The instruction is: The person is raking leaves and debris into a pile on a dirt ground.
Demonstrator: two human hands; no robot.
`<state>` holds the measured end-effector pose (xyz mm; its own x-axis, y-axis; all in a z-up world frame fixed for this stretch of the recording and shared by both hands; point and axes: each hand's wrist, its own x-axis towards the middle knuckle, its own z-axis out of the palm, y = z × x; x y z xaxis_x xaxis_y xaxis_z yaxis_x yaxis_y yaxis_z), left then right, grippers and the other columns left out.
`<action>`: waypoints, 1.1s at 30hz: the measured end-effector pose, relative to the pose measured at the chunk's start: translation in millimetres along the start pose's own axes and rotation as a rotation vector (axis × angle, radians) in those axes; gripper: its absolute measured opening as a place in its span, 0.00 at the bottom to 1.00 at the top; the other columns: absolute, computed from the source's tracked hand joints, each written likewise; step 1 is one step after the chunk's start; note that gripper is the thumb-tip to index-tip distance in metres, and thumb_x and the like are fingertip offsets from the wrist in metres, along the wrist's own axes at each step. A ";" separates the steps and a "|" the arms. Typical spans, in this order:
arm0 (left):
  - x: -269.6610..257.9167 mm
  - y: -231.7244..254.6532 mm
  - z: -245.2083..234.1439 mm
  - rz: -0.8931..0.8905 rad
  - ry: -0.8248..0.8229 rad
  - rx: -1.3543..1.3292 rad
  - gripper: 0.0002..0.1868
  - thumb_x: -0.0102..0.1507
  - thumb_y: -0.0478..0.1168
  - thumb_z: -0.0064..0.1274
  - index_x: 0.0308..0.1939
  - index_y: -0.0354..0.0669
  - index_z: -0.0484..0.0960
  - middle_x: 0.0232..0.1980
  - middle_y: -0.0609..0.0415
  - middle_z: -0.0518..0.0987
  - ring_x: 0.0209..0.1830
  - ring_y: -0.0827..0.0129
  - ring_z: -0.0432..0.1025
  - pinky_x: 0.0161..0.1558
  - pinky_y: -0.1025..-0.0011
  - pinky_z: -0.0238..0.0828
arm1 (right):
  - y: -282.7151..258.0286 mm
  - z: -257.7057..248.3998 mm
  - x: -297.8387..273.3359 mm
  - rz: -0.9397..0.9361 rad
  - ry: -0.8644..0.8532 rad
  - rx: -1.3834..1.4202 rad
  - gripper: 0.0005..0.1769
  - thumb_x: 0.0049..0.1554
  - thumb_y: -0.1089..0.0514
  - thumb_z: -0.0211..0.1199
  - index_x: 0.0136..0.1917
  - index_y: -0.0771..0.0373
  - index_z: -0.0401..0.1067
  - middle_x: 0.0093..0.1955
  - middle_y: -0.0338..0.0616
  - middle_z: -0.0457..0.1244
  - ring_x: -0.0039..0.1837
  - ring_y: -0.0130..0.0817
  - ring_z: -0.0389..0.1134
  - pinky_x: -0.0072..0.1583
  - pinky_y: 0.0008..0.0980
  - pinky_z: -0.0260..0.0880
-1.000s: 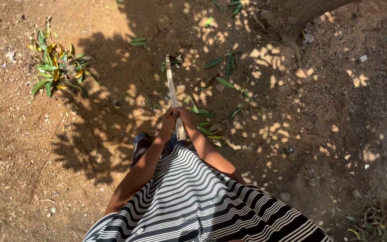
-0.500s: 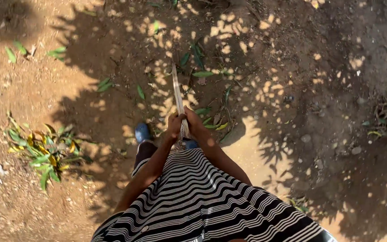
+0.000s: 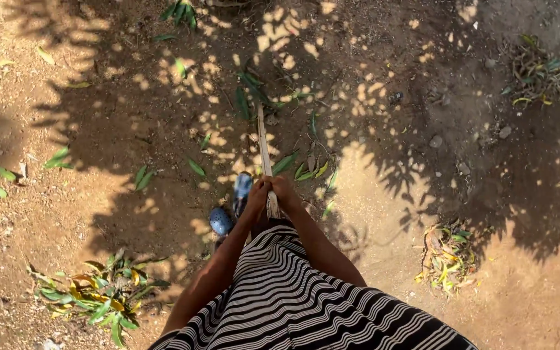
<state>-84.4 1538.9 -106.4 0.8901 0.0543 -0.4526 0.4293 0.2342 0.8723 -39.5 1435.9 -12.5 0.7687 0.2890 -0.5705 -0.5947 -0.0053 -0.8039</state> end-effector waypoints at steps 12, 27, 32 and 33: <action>30.9 191.4 -44.9 -0.325 -0.094 -0.155 0.33 0.63 0.46 0.49 0.73 0.46 0.65 0.64 0.53 0.77 0.44 0.58 0.78 0.35 0.58 0.79 | -34.8 -27.2 173.1 0.051 0.184 0.151 0.17 0.61 0.53 0.67 0.40 0.70 0.73 0.31 0.45 0.65 0.30 0.35 0.65 0.33 0.38 0.66; 88.3 188.2 -89.0 -0.369 -0.002 0.024 0.38 0.62 0.52 0.52 0.74 0.42 0.65 0.65 0.45 0.78 0.49 0.55 0.82 0.36 0.57 0.81 | -14.9 -60.1 369.9 0.378 0.270 0.230 0.27 0.69 0.41 0.46 0.49 0.68 0.70 0.31 0.42 0.60 0.29 0.34 0.60 0.34 0.43 0.67; 120.6 54.3 -144.7 -0.042 0.065 0.118 0.31 0.70 0.53 0.56 0.69 0.31 0.79 0.61 0.40 0.83 0.56 0.64 0.78 0.53 0.65 0.74 | 25.9 36.5 257.9 0.413 0.263 0.474 0.22 0.69 0.40 0.44 0.49 0.59 0.63 0.31 0.38 0.55 0.30 0.30 0.56 0.34 0.37 0.62; 120.4 62.0 -142.3 -0.043 0.054 0.119 0.31 0.70 0.53 0.56 0.69 0.31 0.79 0.61 0.40 0.83 0.56 0.64 0.78 0.53 0.65 0.74 | 46.3 49.0 241.9 0.410 0.273 0.479 0.22 0.69 0.40 0.44 0.49 0.59 0.63 0.31 0.38 0.55 0.30 0.30 0.56 0.34 0.37 0.62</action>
<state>27.5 1698.1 -133.1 0.8623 0.0997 -0.4965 0.4848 0.1208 0.8662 107.3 1552.5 -179.5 0.4542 0.1023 -0.8850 -0.8403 0.3791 -0.3874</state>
